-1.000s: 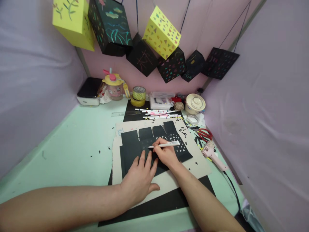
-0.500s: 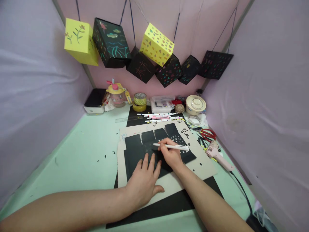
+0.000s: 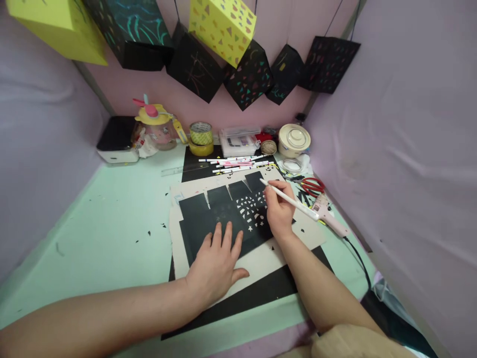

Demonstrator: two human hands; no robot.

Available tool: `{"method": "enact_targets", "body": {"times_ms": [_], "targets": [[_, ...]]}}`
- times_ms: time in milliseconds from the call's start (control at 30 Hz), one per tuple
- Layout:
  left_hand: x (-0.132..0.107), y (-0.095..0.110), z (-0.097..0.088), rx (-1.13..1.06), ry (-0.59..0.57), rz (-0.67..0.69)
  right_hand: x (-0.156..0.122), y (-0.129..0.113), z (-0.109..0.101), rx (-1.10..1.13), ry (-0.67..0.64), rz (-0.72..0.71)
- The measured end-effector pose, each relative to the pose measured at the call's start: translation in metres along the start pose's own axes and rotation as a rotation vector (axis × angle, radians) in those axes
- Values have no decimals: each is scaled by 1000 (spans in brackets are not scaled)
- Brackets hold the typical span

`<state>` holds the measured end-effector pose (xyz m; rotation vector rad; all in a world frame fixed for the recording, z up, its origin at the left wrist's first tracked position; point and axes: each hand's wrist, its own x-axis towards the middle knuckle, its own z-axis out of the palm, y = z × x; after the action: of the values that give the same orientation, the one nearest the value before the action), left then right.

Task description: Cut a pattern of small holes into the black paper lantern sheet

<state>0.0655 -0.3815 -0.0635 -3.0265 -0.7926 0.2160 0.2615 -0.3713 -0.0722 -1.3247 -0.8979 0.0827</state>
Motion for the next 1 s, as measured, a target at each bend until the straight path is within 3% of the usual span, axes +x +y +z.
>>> {"method": "enact_targets", "body": {"times_ms": [300, 600, 833, 1000], "targets": [[1, -3, 6, 47, 92, 73, -5, -11, 4, -47, -73, 63], [3, -3, 5, 60, 77, 88, -13, -13, 6, -112, -479, 128], [4, -3, 4, 41, 64, 105, -14, -11, 7, -82, -410, 206], [3, -2, 3, 24, 64, 99, -12, -15, 9, -170, -514, 214]]}}
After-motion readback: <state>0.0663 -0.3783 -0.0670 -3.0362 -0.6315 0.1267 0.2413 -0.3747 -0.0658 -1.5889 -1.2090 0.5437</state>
